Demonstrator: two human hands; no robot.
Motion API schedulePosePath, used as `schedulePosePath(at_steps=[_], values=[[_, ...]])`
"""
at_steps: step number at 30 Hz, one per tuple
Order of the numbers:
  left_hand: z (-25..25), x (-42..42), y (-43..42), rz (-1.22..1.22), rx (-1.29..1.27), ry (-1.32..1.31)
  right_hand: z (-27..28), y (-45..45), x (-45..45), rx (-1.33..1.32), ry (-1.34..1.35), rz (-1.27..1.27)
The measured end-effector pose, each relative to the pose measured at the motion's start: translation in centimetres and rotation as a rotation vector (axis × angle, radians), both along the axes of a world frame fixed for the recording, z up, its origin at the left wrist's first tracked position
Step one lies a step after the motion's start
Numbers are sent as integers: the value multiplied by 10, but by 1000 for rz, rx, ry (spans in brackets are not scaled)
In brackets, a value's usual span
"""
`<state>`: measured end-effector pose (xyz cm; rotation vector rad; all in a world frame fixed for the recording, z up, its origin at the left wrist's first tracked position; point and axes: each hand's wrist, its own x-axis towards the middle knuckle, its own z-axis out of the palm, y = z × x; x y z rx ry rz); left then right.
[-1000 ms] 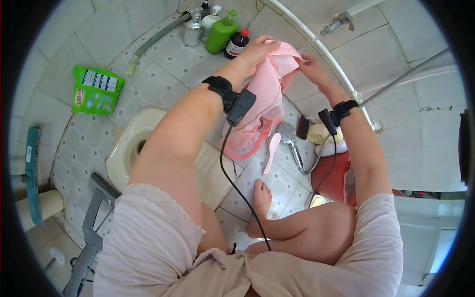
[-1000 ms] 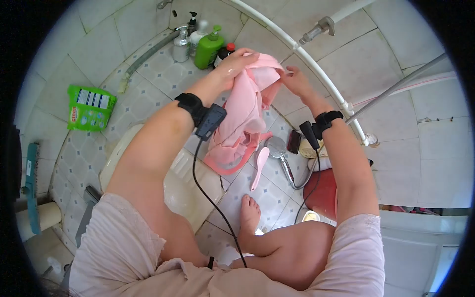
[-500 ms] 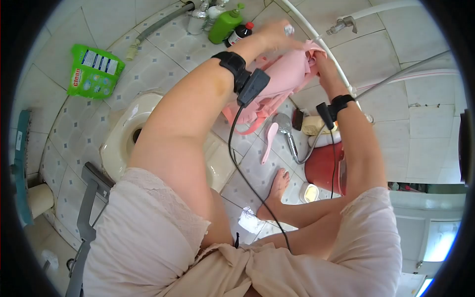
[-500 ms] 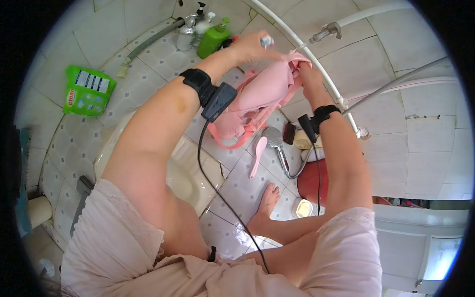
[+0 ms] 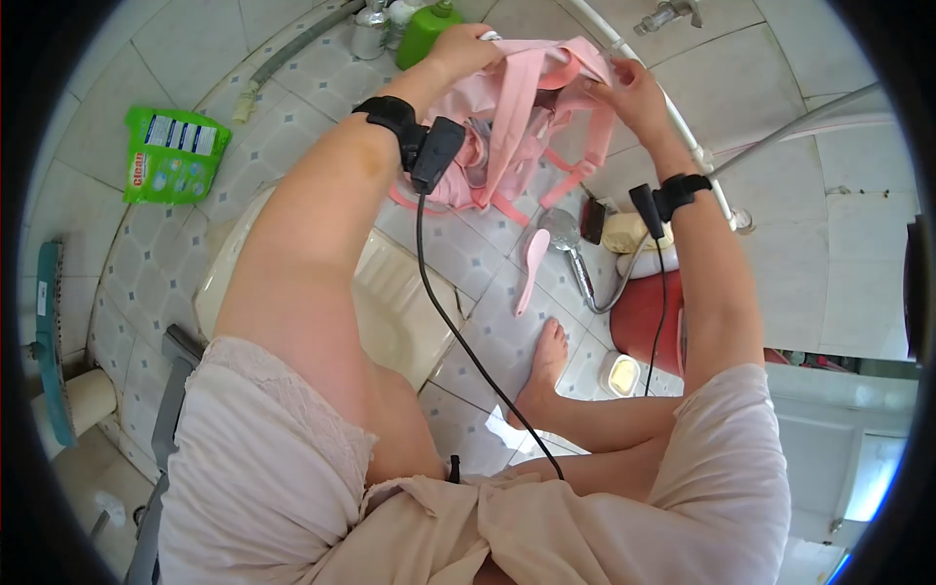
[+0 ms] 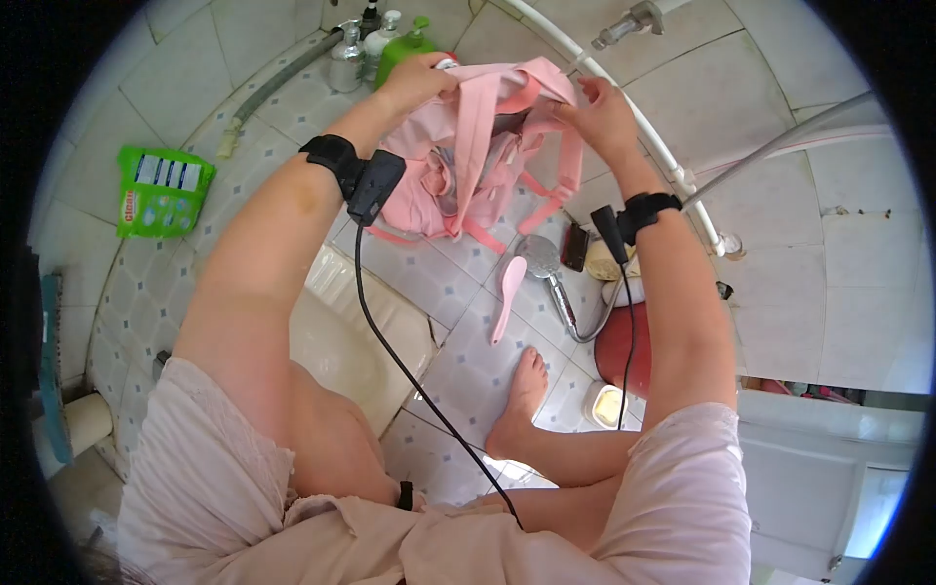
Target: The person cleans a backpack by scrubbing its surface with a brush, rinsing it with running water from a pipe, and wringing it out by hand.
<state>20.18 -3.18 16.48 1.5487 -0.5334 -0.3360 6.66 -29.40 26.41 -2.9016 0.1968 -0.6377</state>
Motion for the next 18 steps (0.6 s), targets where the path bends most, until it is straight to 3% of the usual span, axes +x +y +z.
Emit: schedulePosePath(at_steps=[1, 4, 6, 8, 12, 14, 18], values=[[1, -1, 1, -45, 63, -16, -10, 16, 0, -126, -220, 74], [-2, 5, -3, 57, 105, -89, -27, 57, -13, -83, -258, 65], [-6, 10, 0, 47, 131, -101, -54, 77, -16, 54, -146, 71], [-9, 9, 2, 78, 41, -22, -105, 70, -15, -127, -43, 219], [-14, 11, 5, 5, -13, 20, -155, 70, -8, -351, -11, 175], [-19, 19, 2, -101, -4, 37, -158, 72, -8, -453, 425, 223], [-1, 5, 9, -6, 67, -69, -155, 68, -21, -500, 733, -55]])
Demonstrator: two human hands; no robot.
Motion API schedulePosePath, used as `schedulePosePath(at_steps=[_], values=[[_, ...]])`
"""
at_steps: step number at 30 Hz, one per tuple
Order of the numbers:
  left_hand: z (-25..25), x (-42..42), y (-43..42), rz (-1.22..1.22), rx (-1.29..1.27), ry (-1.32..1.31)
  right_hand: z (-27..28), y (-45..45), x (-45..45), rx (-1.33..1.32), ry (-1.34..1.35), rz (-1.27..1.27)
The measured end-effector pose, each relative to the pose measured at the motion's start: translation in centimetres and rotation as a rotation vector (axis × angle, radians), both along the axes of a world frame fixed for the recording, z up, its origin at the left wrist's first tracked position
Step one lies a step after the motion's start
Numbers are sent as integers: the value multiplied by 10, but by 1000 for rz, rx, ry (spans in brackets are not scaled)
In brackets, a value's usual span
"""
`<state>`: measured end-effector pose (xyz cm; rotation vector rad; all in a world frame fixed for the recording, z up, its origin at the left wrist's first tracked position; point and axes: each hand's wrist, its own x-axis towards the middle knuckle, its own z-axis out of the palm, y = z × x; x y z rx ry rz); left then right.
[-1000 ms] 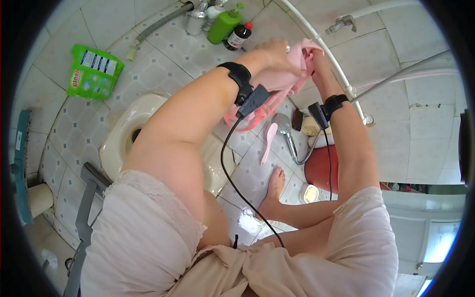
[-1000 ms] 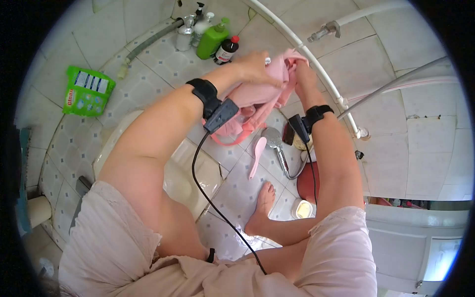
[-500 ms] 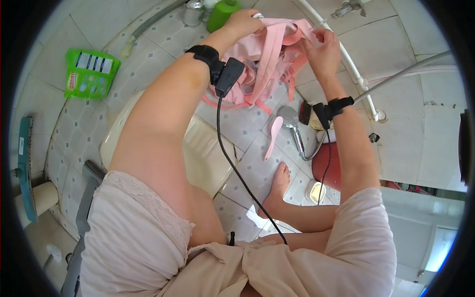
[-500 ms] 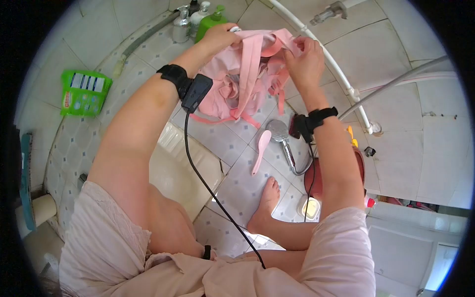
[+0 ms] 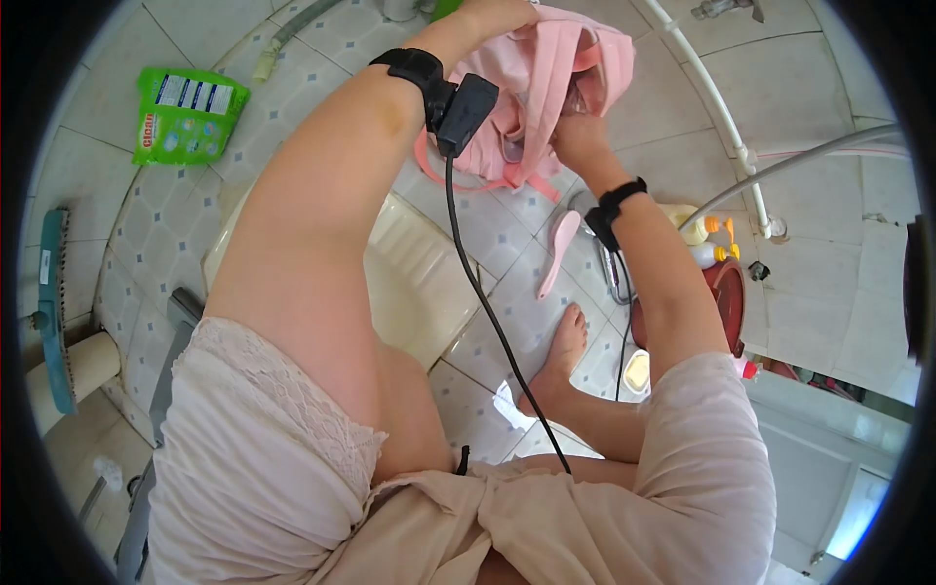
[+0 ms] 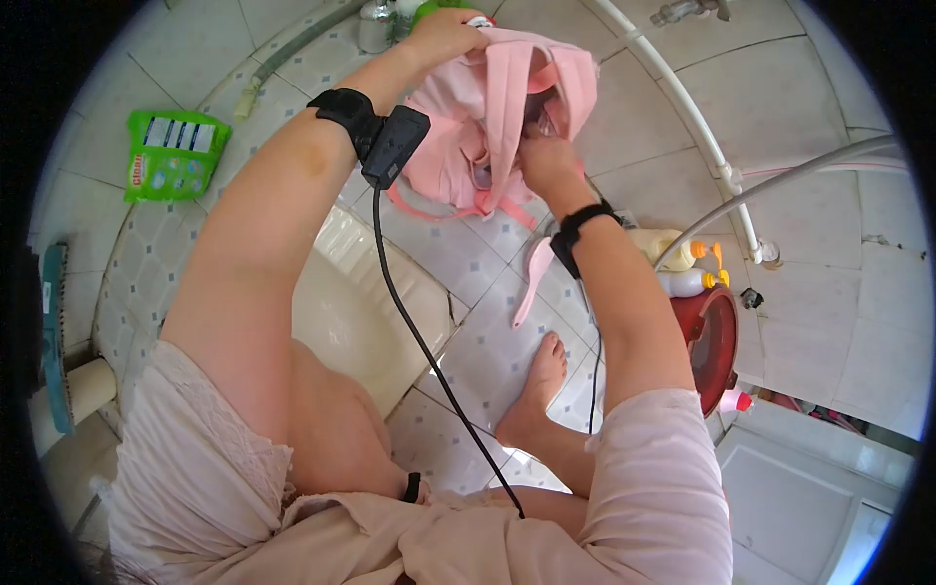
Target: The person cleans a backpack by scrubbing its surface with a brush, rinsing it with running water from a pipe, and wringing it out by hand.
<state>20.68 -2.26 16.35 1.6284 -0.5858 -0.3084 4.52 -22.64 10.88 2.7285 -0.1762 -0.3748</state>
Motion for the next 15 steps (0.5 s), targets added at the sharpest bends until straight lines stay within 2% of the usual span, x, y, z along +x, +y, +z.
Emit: schedulePosePath(at_steps=[2, 3, 5, 6, 8, 9, 10, 12, 13, 15], values=[[9, -6, 2, 277, 18, -30, 25, -45, -25, 142, -367, 363], [-16, 24, -11, 279, 15, -29, 46, -48, -29, 139, -367, 366], [-70, 90, -32, 374, 121, -361, 90, -51, -31, 68, -414, 308], [-61, 83, -19, 370, 122, -363, 94, -50, -32, 69, -416, 303], [-51, 74, 3, 248, 197, -22, 97, -45, -36, 26, -563, 464], [-62, 80, 2, 223, 119, 121, 89, -39, -39, -22, -475, 413], [-64, 72, 4, 219, 118, 118, 76, -44, -42, -25, -477, 410], [-67, 56, 13, 234, 338, 38, 53, -51, -40, -15, -328, 461], [-61, 50, 18, 159, 388, 81, 49, -45, -40, 26, -303, 425], [-56, 38, 25, 156, 469, 58, 48, -39, -42, 22, -273, 396]])
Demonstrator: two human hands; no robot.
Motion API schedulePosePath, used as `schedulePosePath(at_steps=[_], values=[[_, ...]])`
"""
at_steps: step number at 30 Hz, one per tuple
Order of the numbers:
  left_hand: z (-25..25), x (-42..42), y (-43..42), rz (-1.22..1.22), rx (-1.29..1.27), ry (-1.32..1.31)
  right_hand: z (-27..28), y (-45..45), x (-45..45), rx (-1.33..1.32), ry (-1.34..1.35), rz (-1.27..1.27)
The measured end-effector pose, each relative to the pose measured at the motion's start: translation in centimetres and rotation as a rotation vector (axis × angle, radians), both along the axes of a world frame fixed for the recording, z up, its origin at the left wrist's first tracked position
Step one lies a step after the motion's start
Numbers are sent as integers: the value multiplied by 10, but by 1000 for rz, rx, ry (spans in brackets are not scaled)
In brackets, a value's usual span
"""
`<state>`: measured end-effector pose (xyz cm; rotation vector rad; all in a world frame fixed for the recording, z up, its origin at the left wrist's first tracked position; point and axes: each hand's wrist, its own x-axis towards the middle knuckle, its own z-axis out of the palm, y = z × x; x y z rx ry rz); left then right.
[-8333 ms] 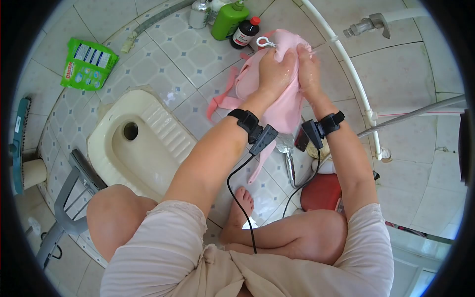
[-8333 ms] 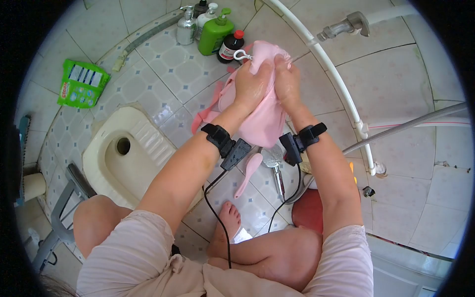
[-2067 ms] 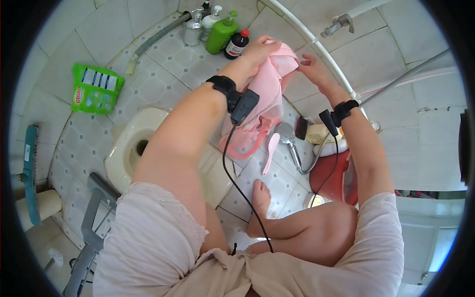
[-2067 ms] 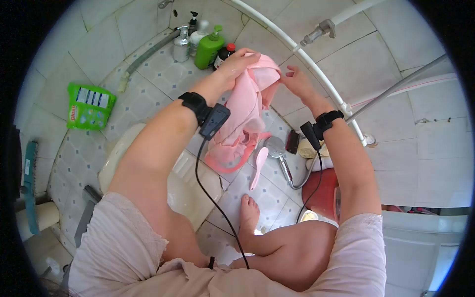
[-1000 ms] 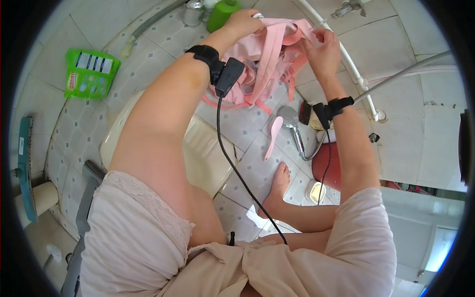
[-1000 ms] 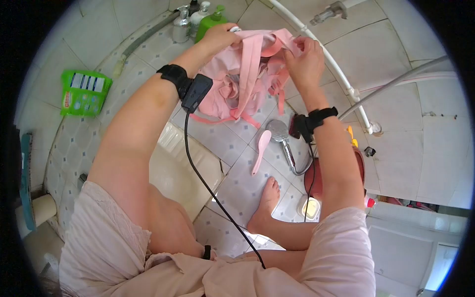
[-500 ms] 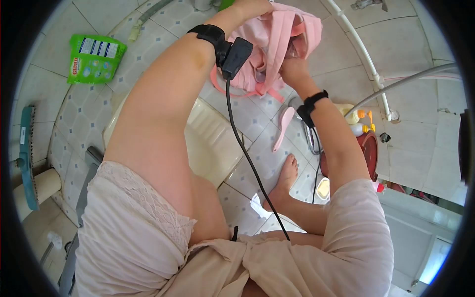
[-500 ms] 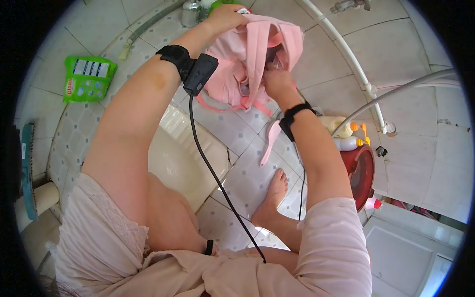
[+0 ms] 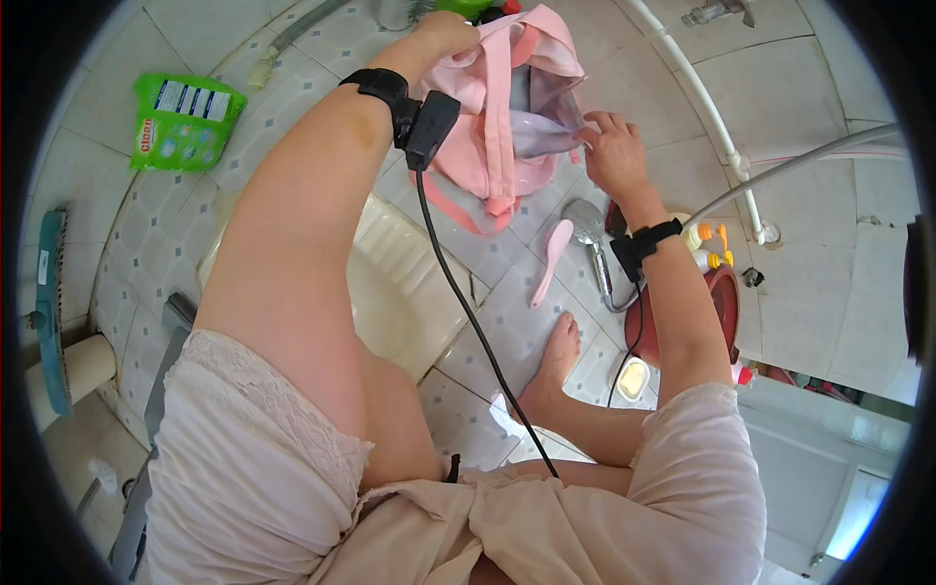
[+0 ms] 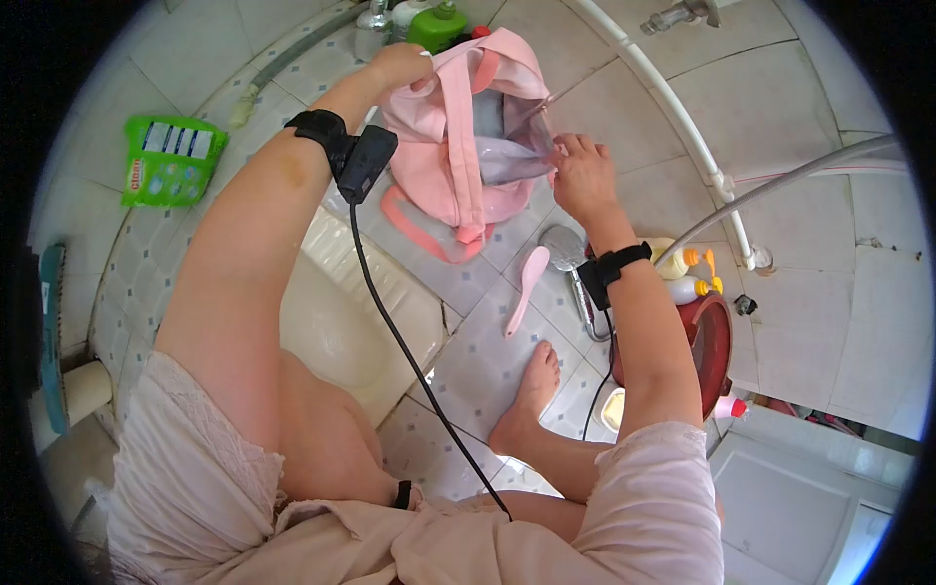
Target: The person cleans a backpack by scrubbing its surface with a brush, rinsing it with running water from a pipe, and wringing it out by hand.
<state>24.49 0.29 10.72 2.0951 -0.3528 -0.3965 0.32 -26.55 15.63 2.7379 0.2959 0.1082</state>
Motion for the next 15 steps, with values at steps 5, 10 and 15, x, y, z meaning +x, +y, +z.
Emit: schedulePosePath(at_steps=[5, 10, 15], values=[[-5, -3, 10, -21, 27, 123, -15, 11, 0, 121, 51, -158], [18, -19, 9, -60, -70, 143, -59, 57, 23, 692, -75, -112], [35, -26, 14, -163, -37, 232, -89, 58, 31, 521, 208, -297]])
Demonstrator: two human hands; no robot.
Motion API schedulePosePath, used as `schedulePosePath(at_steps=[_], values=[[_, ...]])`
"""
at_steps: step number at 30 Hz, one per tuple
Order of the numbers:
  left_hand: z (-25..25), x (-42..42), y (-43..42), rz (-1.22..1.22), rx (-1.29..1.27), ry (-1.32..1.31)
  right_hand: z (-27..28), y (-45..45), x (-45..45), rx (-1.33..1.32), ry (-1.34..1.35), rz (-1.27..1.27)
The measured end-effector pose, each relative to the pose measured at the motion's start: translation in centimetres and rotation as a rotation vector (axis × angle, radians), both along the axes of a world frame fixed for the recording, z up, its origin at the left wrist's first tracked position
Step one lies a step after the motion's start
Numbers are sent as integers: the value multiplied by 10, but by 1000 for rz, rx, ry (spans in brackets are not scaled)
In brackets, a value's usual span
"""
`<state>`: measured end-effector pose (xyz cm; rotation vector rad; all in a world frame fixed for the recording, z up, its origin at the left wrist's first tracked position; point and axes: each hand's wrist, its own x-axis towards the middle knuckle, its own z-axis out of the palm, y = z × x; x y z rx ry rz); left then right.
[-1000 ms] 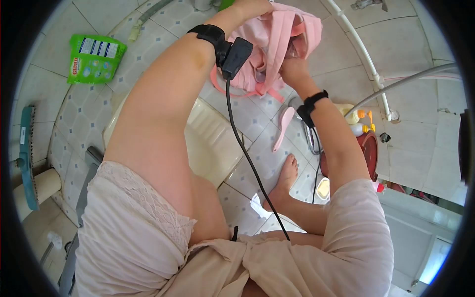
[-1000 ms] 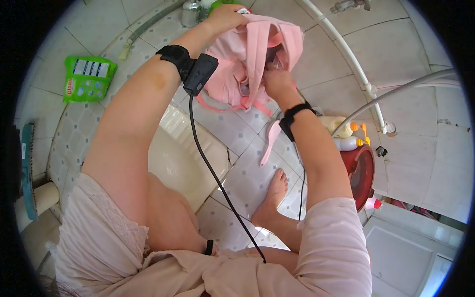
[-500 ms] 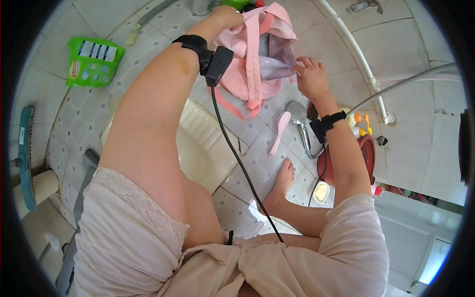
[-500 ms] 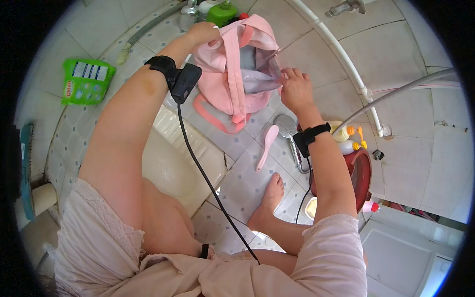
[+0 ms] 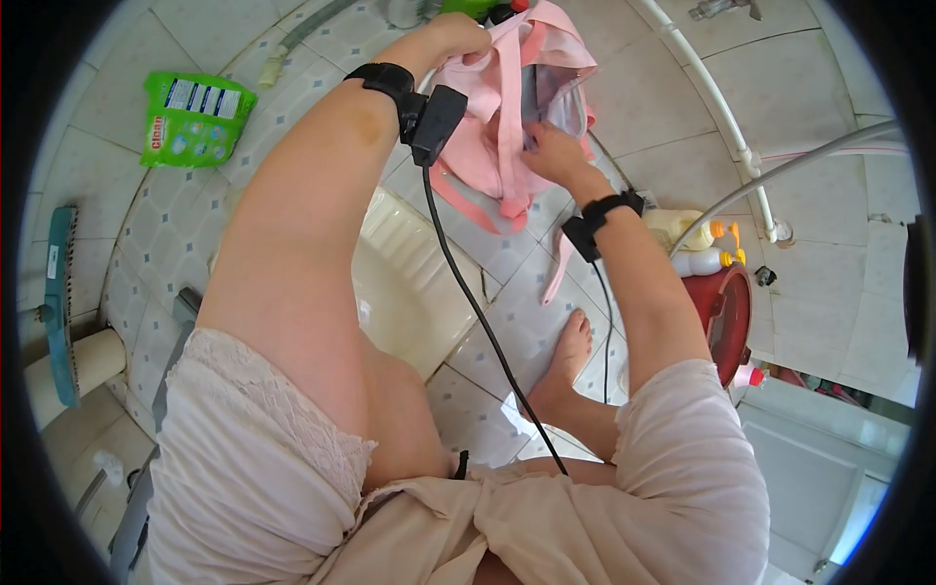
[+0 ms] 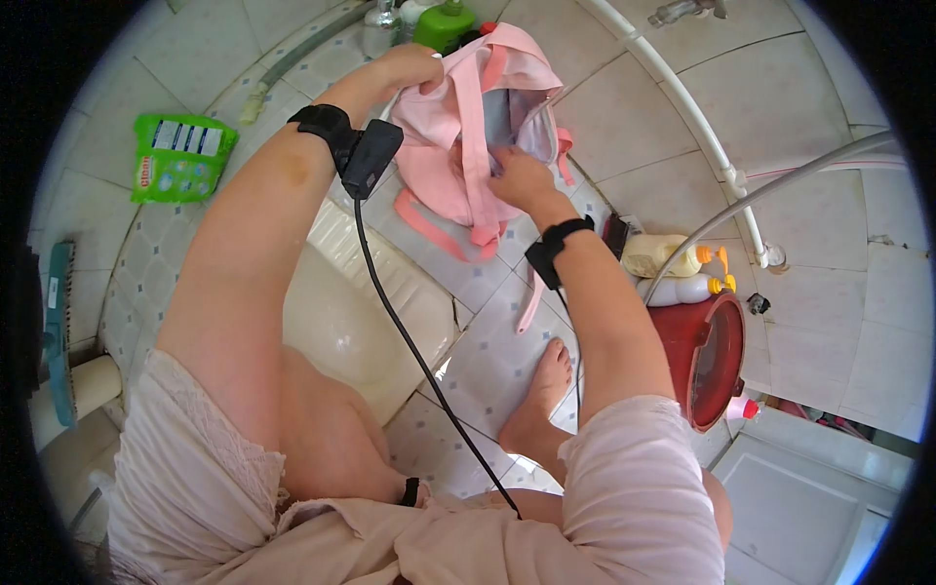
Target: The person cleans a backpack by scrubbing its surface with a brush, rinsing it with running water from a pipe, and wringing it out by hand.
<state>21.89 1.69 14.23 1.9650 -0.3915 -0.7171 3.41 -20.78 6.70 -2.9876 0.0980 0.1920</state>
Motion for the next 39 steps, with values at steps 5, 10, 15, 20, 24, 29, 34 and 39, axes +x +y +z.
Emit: schedulePosePath(at_steps=[5, 10, 15, 20, 24, 29, 34, 39], values=[[-28, 6, 7, -83, 318, -77, 54, -15, -46, -111, 228, 219], [-44, -8, 11, -181, 311, 166, 55, -51, -48, -20, 195, 244], [-29, -17, 4, -237, 162, 192, 62, -22, -33, 90, 53, -411], [29, -38, -3, -61, -150, 151, 12, -40, -15, 311, -55, -643], [26, 8, -1, -40, -186, -211, -28, -96, 20, 552, -299, -652], [85, -15, 16, 135, -239, -264, 86, -64, 27, 606, -760, -506], [94, -19, 19, 13, -198, -221, 62, -61, 19, 369, -748, -491], [87, -37, 29, -107, -111, -201, 36, -49, 17, 326, -712, -553]])
